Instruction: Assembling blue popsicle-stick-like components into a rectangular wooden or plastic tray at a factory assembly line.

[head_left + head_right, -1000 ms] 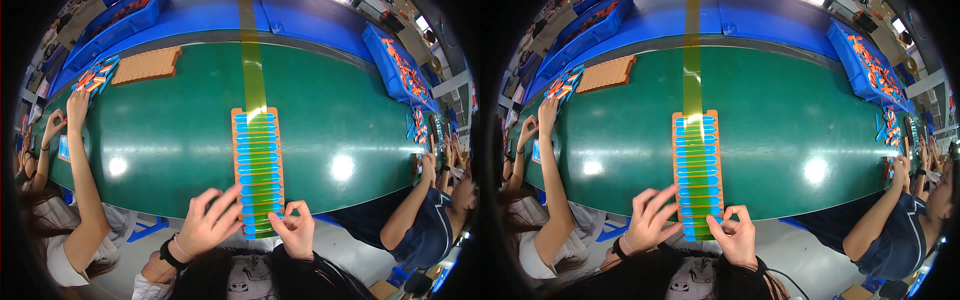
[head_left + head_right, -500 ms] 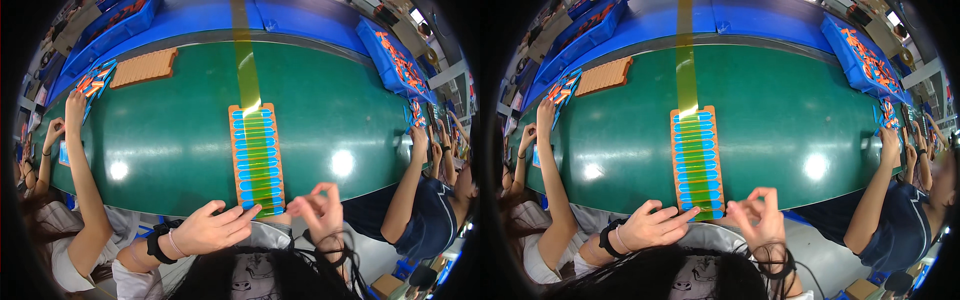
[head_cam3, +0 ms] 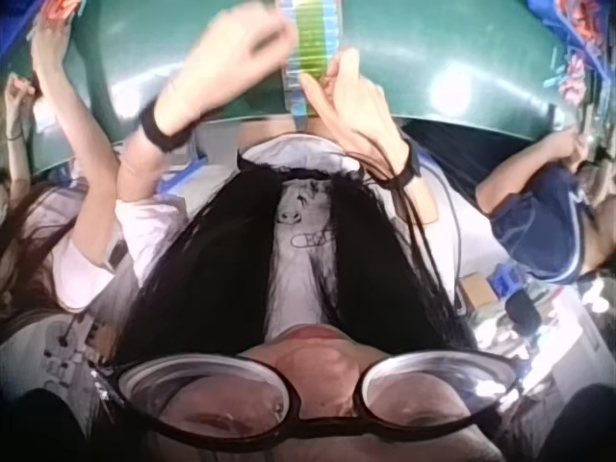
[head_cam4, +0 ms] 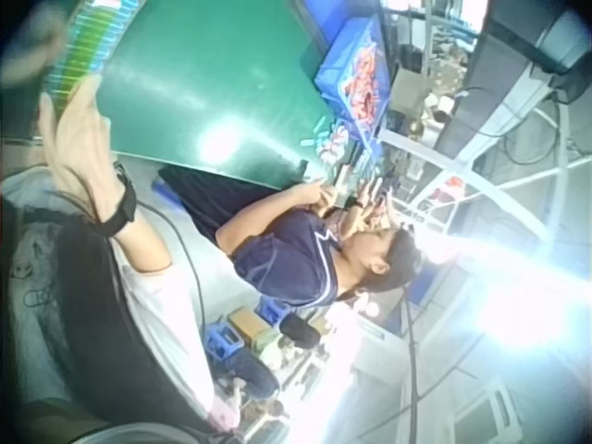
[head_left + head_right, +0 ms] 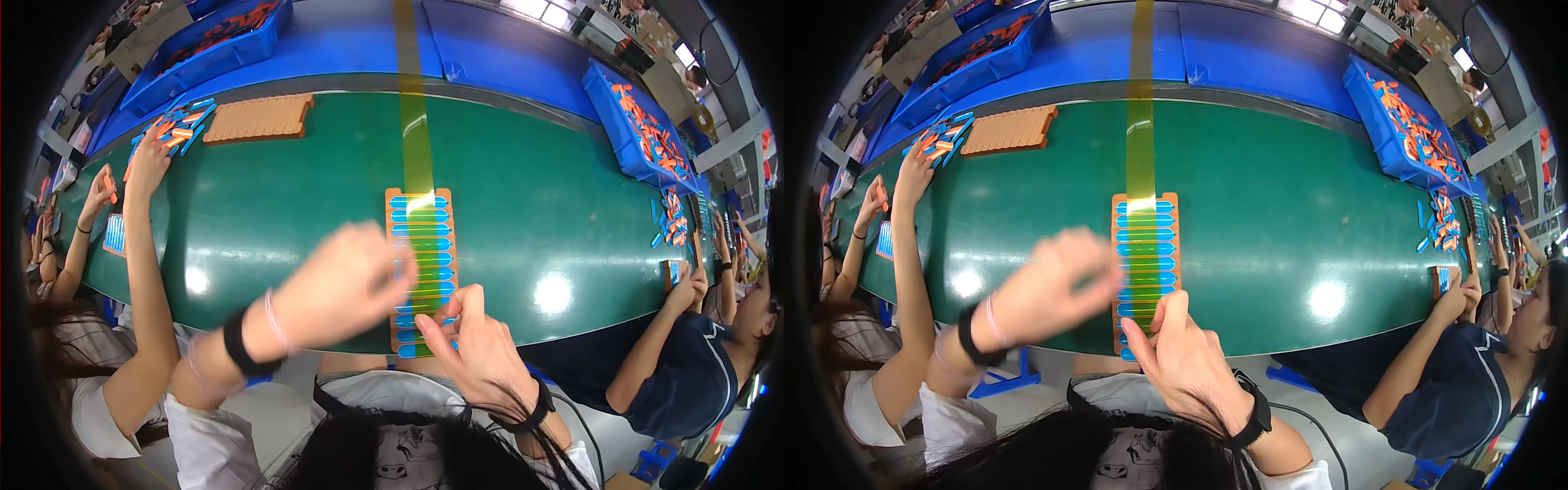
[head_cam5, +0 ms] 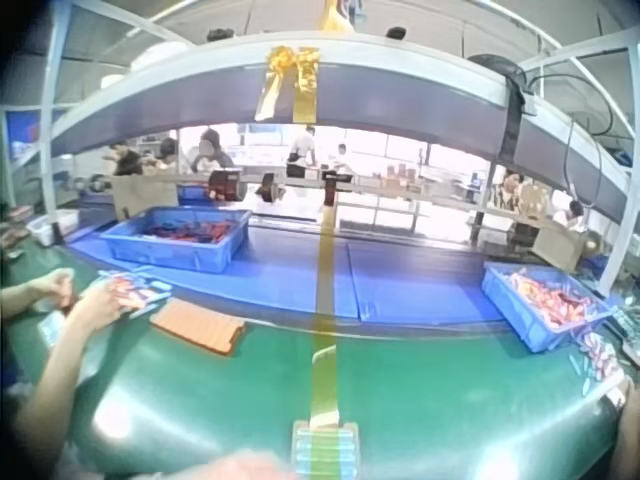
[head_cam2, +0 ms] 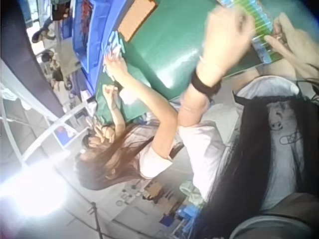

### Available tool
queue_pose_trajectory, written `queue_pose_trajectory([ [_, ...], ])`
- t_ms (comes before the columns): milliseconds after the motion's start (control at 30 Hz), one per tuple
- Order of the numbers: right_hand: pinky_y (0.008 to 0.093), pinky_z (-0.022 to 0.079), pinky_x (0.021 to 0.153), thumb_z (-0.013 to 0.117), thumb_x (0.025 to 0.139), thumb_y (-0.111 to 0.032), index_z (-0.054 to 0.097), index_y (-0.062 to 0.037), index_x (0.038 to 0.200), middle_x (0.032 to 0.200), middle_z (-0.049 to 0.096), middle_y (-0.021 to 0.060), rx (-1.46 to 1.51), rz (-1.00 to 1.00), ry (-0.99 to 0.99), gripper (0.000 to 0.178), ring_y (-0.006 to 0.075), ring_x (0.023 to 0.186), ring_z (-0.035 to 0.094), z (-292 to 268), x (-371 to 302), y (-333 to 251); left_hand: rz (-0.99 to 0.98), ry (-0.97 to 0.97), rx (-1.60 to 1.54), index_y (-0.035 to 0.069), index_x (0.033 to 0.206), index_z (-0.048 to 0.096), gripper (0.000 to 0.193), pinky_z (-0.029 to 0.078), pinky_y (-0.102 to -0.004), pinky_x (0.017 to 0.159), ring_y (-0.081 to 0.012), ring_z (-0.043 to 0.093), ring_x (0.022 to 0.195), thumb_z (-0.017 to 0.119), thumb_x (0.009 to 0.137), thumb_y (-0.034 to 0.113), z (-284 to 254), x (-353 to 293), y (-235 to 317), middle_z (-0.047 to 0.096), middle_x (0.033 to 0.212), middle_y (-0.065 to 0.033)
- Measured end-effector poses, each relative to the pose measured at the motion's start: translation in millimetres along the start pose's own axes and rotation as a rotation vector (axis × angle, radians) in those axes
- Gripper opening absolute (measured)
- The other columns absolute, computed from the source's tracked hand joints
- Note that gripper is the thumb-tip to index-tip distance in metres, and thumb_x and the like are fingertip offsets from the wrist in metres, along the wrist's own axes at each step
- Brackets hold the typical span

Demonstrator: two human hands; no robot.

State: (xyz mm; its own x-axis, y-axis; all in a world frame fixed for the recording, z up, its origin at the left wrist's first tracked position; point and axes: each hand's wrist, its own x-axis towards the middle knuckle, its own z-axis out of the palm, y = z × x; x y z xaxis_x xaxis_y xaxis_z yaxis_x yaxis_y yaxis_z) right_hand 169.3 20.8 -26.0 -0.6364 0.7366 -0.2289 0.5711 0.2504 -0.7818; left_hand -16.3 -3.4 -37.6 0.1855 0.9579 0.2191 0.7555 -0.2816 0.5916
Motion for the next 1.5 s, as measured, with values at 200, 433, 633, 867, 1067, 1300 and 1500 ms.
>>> queue_pose_trajectory([
  [200, 0.0421, 0.045, 0.048, 0.050, 0.085, -0.022, 0.030, 0.0000, 0.089, 0.072, 0.053, 0.0193, -0.058, -0.014, 0.060, 0.030, 0.0370, 0.054, 0.054, 6.4, -5.2, -2.1, -0.603, 0.318, -0.873, -0.009, 0.118, 0.037, 0.054, 0.041, -0.0316, 0.086, -0.0206, 0.052, 0.099, 0.056, 0.082, 0.028, -20.0, 109.8, -78.2, 0.051, 0.113, -0.0157],
  [433, 0.0432, 0.045, 0.046, 0.050, 0.084, -0.020, 0.031, 0.0031, 0.090, 0.071, 0.052, 0.0219, -0.004, -0.035, 0.046, 0.030, 0.0389, 0.057, 0.054, 2.6, 0.7, -9.0, -0.459, 0.364, -0.833, -0.005, 0.096, 0.058, 0.025, 0.045, -0.0235, 0.077, -0.0117, 0.057, 0.085, 0.056, 0.082, 0.014, 4.7, 126.6, -98.5, 0.061, 0.091, -0.0089],
  [633, 0.0458, 0.046, 0.055, 0.048, 0.083, -0.018, 0.033, 0.0089, 0.095, 0.083, 0.049, 0.0303, -0.309, -0.260, 0.096, 0.033, 0.0431, 0.072, 0.053, -8.3, 51.7, -9.0, -0.361, 0.506, -0.652, -0.005, 0.086, 0.062, 0.018, 0.047, -0.0234, 0.065, -0.0126, 0.061, 0.074, 0.059, 0.078, 0.012, 24.0, 122.0, -95.9, 0.065, 0.081, -0.0123],
  [867, 0.0480, 0.043, 0.073, 0.043, 0.083, -0.020, 0.035, 0.0086, 0.095, 0.095, 0.049, 0.0320, -0.166, -0.110, 0.331, 0.032, 0.0450, 0.083, 0.052, -29.5, 145.1, -26.6, -0.395, 0.348, -0.522, -0.004, 0.087, 0.059, 0.018, 0.047, -0.0238, 0.065, -0.0094, 0.058, 0.072, 0.056, 0.081, 0.012, 23.2, 107.8, -85.4, 0.064, 0.079, -0.0093],
  [1067, 0.0397, 0.043, 0.069, 0.050, 0.082, -0.020, 0.038, 0.0004, 0.094, 0.092, 0.051, 0.0193, -0.033, -0.103, 0.354, 0.026, 0.0334, 0.078, 0.054, -43.4, 95.2, 0.5, -0.411, 0.426, 0.314, -0.012, 0.120, 0.030, 0.067, 0.028, -0.0457, 0.095, -0.0432, 0.012, 0.125, 0.047, 0.082, 0.041, 19.8, 105.6, -78.3, 0.019, 0.130, -0.0329],
  [1300, 0.0419, 0.044, 0.071, 0.051, 0.082, -0.019, 0.043, 0.0020, 0.097, 0.095, 0.050, 0.0206, -0.300, -0.056, 0.333, 0.027, 0.0360, 0.082, 0.054, -52.0, 74.1, 29.4, -0.523, 0.154, -0.970, 0.005, 0.091, 0.058, 0.047, 0.021, -0.0439, 0.098, -0.0317, 0.027, 0.120, 0.048, 0.080, 0.049, -15.6, 110.0, -67.0, 0.041, 0.122, -0.0228],
  [1500, 0.0488, 0.040, 0.084, 0.054, 0.078, -0.038, 0.021, 0.0024, 0.128, 0.129, 0.023, 0.0285, -0.448, -0.205, 0.121, 0.072, 0.0456, 0.104, 0.040, -16.7, 77.3, 17.5, -0.013, 0.111, -1.463, 0.014, 0.113, 0.042, 0.034, 0.046, -0.0437, 0.079, -0.0274, 0.050, 0.102, 0.034, 0.090, 0.037, -72.7, 63.1, -24.4, 0.036, 0.130, -0.0154],
])
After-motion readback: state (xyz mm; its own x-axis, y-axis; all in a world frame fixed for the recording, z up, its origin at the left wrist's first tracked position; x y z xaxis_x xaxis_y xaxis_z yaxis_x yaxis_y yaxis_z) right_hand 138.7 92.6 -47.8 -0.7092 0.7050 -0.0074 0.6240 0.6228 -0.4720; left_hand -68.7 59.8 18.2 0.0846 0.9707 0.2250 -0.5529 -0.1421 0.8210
